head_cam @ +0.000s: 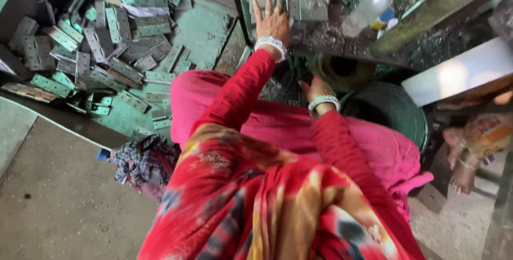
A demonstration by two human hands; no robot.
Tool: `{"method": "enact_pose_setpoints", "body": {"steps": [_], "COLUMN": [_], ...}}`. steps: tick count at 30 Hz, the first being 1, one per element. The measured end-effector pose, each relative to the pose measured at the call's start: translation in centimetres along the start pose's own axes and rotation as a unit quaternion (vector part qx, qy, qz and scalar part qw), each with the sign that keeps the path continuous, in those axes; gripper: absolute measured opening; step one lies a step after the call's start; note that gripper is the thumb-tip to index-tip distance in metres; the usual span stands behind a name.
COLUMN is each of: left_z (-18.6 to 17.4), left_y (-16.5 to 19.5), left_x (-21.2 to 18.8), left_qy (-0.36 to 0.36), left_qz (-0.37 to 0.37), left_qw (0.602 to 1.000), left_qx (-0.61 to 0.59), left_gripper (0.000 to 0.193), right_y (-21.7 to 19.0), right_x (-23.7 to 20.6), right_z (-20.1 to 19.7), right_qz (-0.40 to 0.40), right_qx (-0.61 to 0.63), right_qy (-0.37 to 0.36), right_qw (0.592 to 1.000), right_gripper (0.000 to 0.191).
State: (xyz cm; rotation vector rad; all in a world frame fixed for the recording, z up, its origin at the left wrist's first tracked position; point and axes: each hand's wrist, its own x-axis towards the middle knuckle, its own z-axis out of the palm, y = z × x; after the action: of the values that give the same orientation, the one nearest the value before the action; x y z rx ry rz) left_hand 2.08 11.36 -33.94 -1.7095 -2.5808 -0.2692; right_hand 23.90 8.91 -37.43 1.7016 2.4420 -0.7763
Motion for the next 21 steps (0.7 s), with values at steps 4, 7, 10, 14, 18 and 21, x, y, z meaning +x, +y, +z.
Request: {"method": "enact_pose_setpoints", "body": {"steps": [4,7,10,14,18,21], "left_z": [-1.7,-2.5,-3.4,-4.9,-4.7,-3.2], "left_y": [0.2,0.0,-0.3,0.0,0.5,0.1], "left_x": [0.2,-0.1,-0.8,-0.2,1.9,2.8], "left_qy": [-0.031,-0.011,0.018,-0.058,-0.162,-0.067], "left_qz": [-0.015,0.001,0.011,0.017,-0.023,-0.033], "left_qw": [0.999,0.999,1.000,0.998,0.985,0.997], "left_qx": [0.025,0.031,0.019,0.035,0.052,0.020], "left_gripper": [0.034,0.036,0.036,0.038,0.041,0.045], "right_y": [0.5,1.9,2.6,2.0,0.9,-0.4], "right_x": [1.2,-0.1,-1.3,0.3,0.9,-1.0], "right_z": [-1.3,1.9,4.8,2.6,-0.4,0.3], "right_qz": [-0.009,-0.049,-0.076,-0.063,-0.032,0.009], "right_qx": [-0.037,0.034,0.061,0.021,-0.047,-0.031], "right_qy": [-0.014,0.039,0.078,0.037,0.006,0.022], "right_qw": [0.999,0.998,0.992,0.997,0.998,0.999], "right_gripper": [0.066,0.069,0.072,0.066,0.059,0.059]}}
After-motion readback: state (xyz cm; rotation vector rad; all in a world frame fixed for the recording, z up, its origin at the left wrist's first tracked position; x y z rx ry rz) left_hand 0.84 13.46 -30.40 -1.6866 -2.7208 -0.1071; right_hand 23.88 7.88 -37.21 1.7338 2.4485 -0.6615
